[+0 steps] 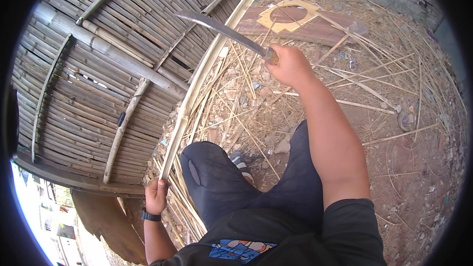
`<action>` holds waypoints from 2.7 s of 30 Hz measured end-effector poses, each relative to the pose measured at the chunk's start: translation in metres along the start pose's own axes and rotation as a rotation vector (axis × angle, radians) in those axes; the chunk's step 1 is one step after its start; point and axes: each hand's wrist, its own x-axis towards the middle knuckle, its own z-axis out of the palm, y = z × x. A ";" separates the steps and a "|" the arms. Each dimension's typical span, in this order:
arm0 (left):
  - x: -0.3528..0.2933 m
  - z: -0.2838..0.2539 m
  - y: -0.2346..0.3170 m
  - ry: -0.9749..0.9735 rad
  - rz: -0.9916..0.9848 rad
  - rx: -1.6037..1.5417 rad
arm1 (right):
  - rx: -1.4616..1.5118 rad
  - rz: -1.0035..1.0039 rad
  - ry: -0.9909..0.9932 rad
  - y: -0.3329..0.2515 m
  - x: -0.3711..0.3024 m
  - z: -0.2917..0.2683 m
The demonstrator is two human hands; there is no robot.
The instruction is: The person splits a long bamboo stick into thin strips using a machete. They hold the bamboo with one hand and repeatedly strike it with the machete to separate the strips.
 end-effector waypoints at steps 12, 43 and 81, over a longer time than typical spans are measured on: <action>0.000 0.003 0.011 0.275 0.120 0.387 | -0.042 -0.135 -0.449 -0.018 -0.008 0.008; 0.016 0.034 0.036 0.183 0.125 0.269 | 0.025 0.054 -0.446 -0.022 -0.001 0.004; -0.004 0.028 0.007 0.335 0.158 0.524 | -0.048 -0.252 -0.613 -0.048 -0.024 0.019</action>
